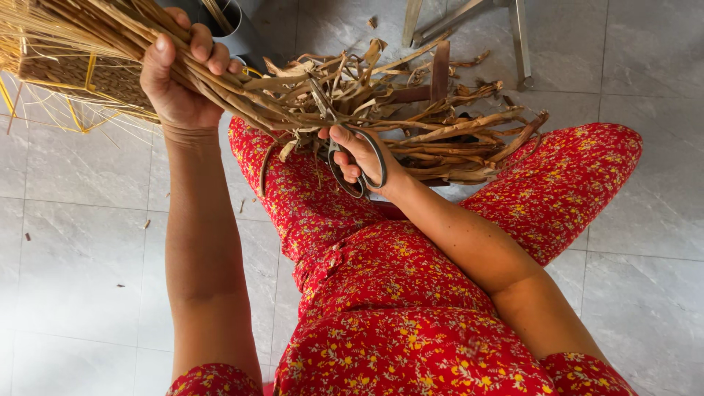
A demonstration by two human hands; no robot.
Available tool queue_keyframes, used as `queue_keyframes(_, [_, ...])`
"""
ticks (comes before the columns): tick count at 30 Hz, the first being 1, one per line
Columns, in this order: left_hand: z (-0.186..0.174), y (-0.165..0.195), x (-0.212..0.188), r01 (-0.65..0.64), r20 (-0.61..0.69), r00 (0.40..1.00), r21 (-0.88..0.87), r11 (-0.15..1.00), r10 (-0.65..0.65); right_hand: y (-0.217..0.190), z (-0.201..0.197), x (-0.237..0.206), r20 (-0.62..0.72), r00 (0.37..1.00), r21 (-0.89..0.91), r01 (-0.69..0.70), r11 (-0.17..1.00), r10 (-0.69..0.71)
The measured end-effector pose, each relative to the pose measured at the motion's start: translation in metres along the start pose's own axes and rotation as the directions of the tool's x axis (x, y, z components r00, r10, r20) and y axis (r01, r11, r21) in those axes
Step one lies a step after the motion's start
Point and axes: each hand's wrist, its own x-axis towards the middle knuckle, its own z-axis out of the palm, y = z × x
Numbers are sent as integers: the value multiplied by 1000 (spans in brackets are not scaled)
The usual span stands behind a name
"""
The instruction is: The person sits on a low stool and trims dried plant stalks with scissors, cutting off unwanted sections and setting trimmed pieces aside. They gather bundles of stalks, sort through the pile, and repeatedly cut the stalks to length throughout the episode.
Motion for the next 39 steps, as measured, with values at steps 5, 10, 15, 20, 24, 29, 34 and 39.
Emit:
queue_keyframes(5, [9, -3, 0, 9, 21, 1000, 17, 1000, -9, 1, 0, -4, -13, 1000, -16, 5, 1000, -6])
queue_keyframes(10, [19, -5, 1, 35, -40, 999, -10, 999, -35, 1, -6, -3, 7, 1000, 0, -10, 1000, 10])
queue_keyframes(15, [36, -20, -5, 78, -45, 996, -12, 997, -79, 6, -21, 14, 62, 998, 41, -34, 999, 32])
queue_keyframes(20, [50, -25, -1, 169, -237, 956, -27, 985, -170, 9, -39, 16, 2, 999, 4, -41, 999, 41])
queue_keyframes(24, [62, -25, 2, 198, -360, 920, 83, 977, -156, -6, -42, 0, -8, 994, -113, 107, 988, -109])
queue_keyframes(29, [86, -39, -5, 315, -367, 893, 98, 944, -260, -59, -36, -20, -131, 900, -396, 338, 854, -417])
queue_keyframes(34, [122, -61, -2, 451, -268, 873, 122, 884, -409, -129, -50, -25, 13, 672, -485, 652, 583, -740])
queue_keyframes(39, [161, -80, 18, 481, -63, 856, 463, 744, -513, -189, -94, -4, 7, 467, -523, 756, 395, -884])
